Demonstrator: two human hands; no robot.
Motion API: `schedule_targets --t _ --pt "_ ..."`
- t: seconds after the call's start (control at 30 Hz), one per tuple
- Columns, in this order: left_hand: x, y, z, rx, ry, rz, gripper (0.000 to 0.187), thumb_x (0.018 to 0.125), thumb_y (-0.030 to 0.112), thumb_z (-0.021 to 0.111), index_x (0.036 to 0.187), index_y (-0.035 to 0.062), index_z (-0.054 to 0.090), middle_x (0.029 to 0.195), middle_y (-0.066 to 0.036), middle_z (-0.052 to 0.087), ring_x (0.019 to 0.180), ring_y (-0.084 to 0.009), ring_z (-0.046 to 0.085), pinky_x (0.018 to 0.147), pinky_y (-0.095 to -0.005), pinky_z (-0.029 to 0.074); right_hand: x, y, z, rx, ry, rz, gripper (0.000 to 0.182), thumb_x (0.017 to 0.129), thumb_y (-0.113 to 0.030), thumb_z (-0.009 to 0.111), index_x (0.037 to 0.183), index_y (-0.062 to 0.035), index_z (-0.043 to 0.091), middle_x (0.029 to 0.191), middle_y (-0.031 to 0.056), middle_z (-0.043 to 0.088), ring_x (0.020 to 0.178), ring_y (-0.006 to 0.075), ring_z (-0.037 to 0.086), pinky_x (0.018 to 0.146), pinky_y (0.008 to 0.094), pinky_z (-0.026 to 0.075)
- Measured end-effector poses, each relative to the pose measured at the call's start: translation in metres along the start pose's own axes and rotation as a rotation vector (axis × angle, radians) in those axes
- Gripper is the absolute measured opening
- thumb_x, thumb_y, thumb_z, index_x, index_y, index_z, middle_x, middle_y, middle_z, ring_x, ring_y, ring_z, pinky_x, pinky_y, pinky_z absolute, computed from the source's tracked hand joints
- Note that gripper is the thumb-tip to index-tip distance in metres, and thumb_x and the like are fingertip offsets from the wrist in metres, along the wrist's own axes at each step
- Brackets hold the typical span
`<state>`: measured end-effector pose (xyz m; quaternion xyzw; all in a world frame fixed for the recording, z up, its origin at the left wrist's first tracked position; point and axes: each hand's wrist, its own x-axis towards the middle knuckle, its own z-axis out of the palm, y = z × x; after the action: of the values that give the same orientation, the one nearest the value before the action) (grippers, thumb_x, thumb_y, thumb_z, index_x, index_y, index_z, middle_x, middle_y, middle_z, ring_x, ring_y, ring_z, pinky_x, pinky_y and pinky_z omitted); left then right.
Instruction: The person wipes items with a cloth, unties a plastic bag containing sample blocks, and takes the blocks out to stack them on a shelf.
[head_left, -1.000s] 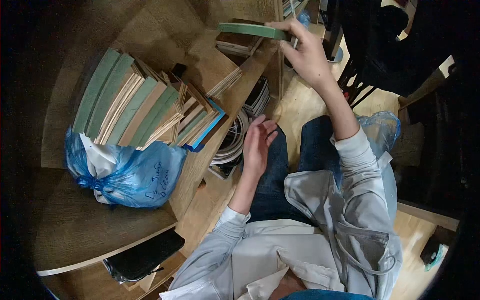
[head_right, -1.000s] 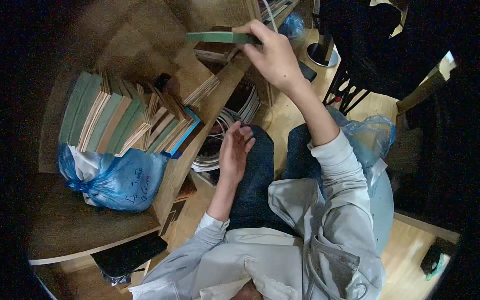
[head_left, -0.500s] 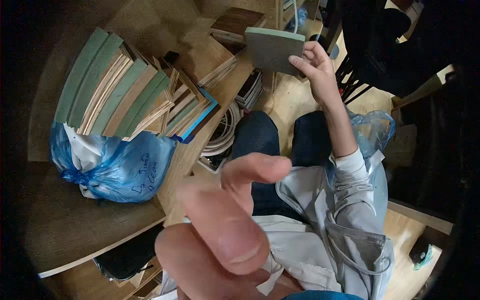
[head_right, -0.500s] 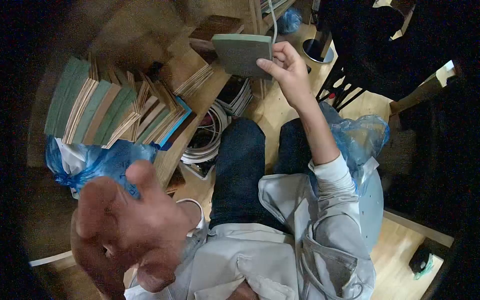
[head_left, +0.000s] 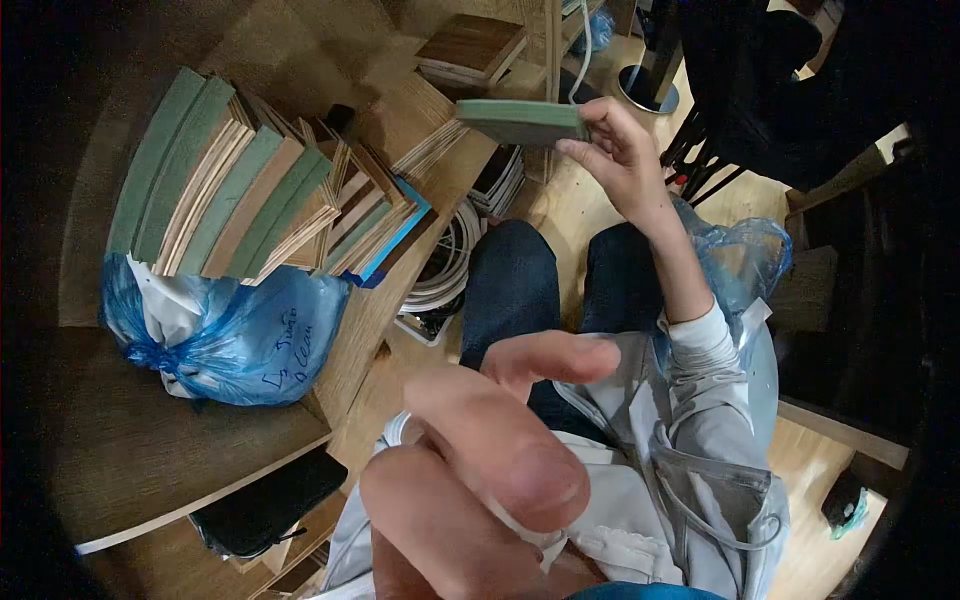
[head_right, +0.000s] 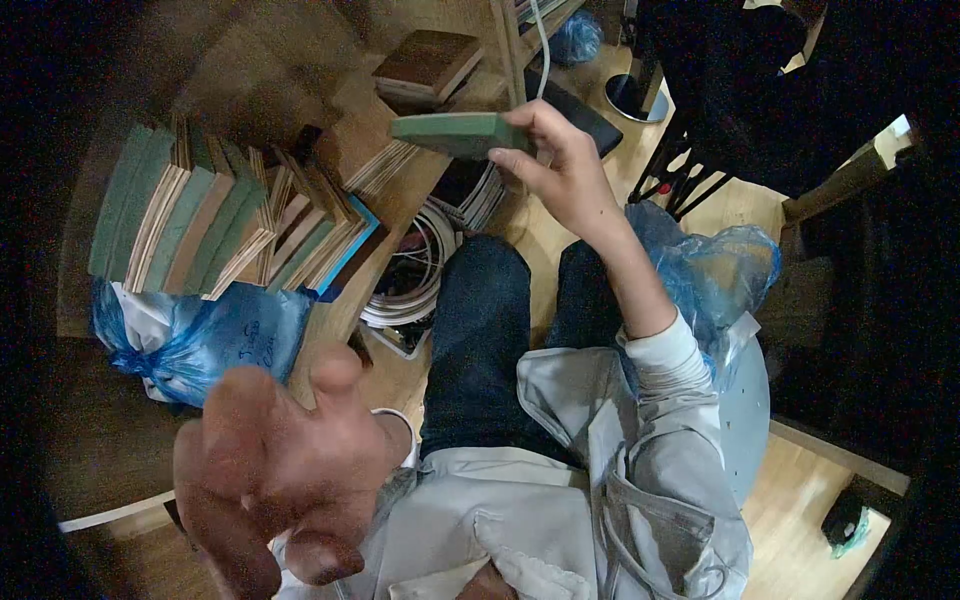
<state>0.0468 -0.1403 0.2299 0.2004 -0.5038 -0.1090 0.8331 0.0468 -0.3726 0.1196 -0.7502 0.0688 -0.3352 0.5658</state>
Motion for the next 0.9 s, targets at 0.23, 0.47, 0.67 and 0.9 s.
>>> schedule_targets --t 0.23,0.47,0.67,0.9 --pt "-0.014 -0.022 0.008 -0.323 -0.028 -0.433 0.015 0.079 0.035 0.061 0.075 0.0208 0.057 0.099 -0.004 0.049 0.103 -0.0317 0.042 0.092 -0.0514 0.029 -0.004 0.004 0.015 -0.737 -0.239 -0.643 0.024 0.074 -0.008 0.06 0.098 -0.0057 0.059 0.109 0.0066 0.059 0.105 0.024 0.054 0.093 0.0394 0.039" --pt "0.004 -0.036 0.006 -0.646 -0.491 -0.521 0.018 0.075 0.029 0.064 0.078 0.012 0.061 0.098 -0.009 0.052 0.099 -0.024 0.045 0.095 -0.0448 0.025 0.0 0.029 0.051 -0.834 -0.275 -0.738 0.027 0.072 -0.009 0.059 0.099 -0.0088 0.06 0.11 0.0055 0.058 0.109 0.0239 0.051 0.094 0.0405 0.038" --pt "-0.015 -0.037 0.017 -0.727 -0.313 -0.531 0.02 0.071 0.032 0.063 0.073 0.0123 0.059 0.097 -0.009 0.048 0.099 -0.0233 0.041 0.091 -0.0415 0.027 0.025 0.051 0.075 -0.797 -0.23 -0.774 0.025 0.074 -0.01 0.056 0.099 -0.0092 0.059 0.111 0.0054 0.057 0.11 0.0243 0.05 0.096 0.0403 0.036" --pt "-0.006 -0.042 0.018 -0.687 -0.275 -0.394 0.017 0.071 0.026 0.065 0.074 0.0103 0.059 0.097 -0.008 0.045 0.099 -0.0235 0.04 0.082 -0.0373 0.031 0.05 0.064 0.073 -0.695 -0.307 -0.793 0.03 0.076 -0.017 0.063 0.103 -0.0075 0.056 0.118 0.0088 0.053 0.112 0.0272 0.048 0.095 0.041 0.036"
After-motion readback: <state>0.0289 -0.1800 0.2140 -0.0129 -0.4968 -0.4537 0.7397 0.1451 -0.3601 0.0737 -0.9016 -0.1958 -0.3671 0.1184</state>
